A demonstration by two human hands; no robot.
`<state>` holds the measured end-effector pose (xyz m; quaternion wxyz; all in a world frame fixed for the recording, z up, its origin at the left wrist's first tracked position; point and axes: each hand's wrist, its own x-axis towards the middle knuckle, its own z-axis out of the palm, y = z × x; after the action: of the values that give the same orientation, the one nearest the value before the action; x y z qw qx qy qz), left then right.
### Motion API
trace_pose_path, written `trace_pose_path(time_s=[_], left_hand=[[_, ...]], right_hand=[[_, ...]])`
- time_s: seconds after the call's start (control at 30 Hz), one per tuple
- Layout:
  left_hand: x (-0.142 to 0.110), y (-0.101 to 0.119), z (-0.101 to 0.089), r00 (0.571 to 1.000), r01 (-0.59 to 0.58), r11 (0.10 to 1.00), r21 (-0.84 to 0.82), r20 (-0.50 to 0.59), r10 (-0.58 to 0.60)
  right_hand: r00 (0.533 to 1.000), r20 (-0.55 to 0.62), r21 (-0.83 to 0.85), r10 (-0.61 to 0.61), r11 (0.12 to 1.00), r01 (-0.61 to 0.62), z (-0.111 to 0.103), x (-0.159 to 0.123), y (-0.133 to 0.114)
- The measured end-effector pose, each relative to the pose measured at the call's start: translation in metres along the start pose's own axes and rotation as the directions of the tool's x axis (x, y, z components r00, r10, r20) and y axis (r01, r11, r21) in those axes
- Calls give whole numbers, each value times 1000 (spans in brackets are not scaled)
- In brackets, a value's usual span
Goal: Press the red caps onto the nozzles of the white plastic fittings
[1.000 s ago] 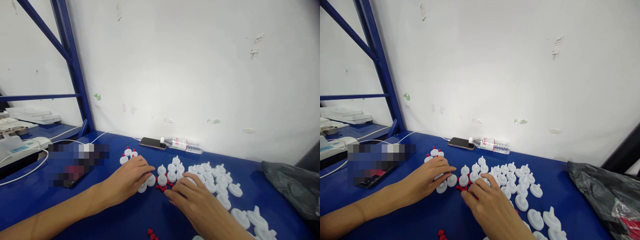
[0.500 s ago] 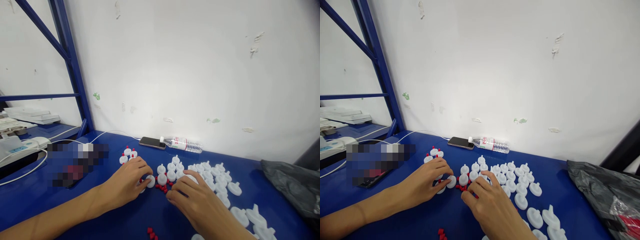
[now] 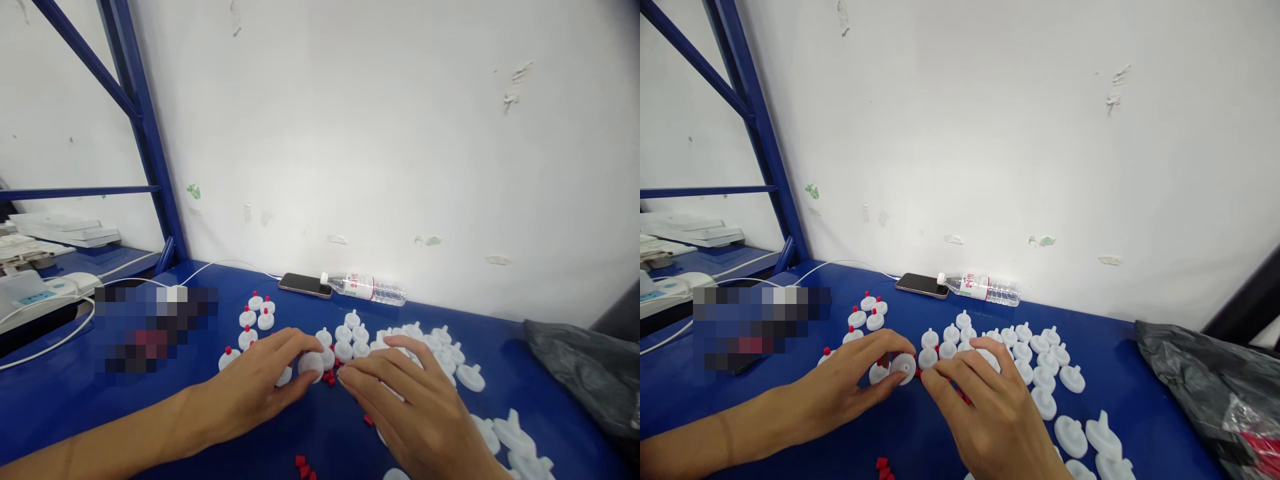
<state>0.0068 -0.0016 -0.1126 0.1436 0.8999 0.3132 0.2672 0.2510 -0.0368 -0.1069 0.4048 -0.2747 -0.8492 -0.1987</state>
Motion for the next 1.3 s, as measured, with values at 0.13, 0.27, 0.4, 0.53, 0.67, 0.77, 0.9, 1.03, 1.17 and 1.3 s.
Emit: trace_pose_path(time_s=[0.13, 0.27, 0.4, 0.53, 0.67, 0.77, 0.9, 1.03, 1.17, 1.3], left_hand=[[-4, 0, 4, 997, -66, 997, -31, 39, 67], [-6, 1, 6, 996, -71, 992, -106, 47, 77], [-5, 4, 5, 999, -24, 968, -248, 37, 34], [-1, 7, 7, 996, 91, 880, -466, 36, -84], [3, 11, 12, 969, 242, 667, -704, 144, -200], [3, 13, 13, 944, 329, 512, -793, 258, -206], [3, 19, 11, 930, 368, 450, -814, 308, -203], [5, 24, 6, 931, 366, 490, -791, 303, -206], [6, 25, 4, 933, 359, 539, -762, 289, -212], [6, 22, 4, 938, 346, 574, -742, 258, -233]], right_hand=[[1000, -1, 78, 9, 997, -9, 2, -1, -2], [999, 38, 167, 23, 985, -29, 6, -2, -5], [998, 64, 213, 25, 976, -38, 6, -1, -8], [997, 67, 263, 33, 963, -49, 4, 2, -8], [998, 63, 240, 5, 970, -20, 3, 4, -7], [997, 78, 275, 18, 961, -39, 4, 5, -7], [988, 150, 353, 47, 930, -98, 7, 3, -9], [985, 169, 367, 44, 924, -104, 9, 1, -11], [983, 184, 316, 23, 945, -81, 8, 0, -10], [982, 188, 273, 15, 960, -67, 8, 0, -8]])
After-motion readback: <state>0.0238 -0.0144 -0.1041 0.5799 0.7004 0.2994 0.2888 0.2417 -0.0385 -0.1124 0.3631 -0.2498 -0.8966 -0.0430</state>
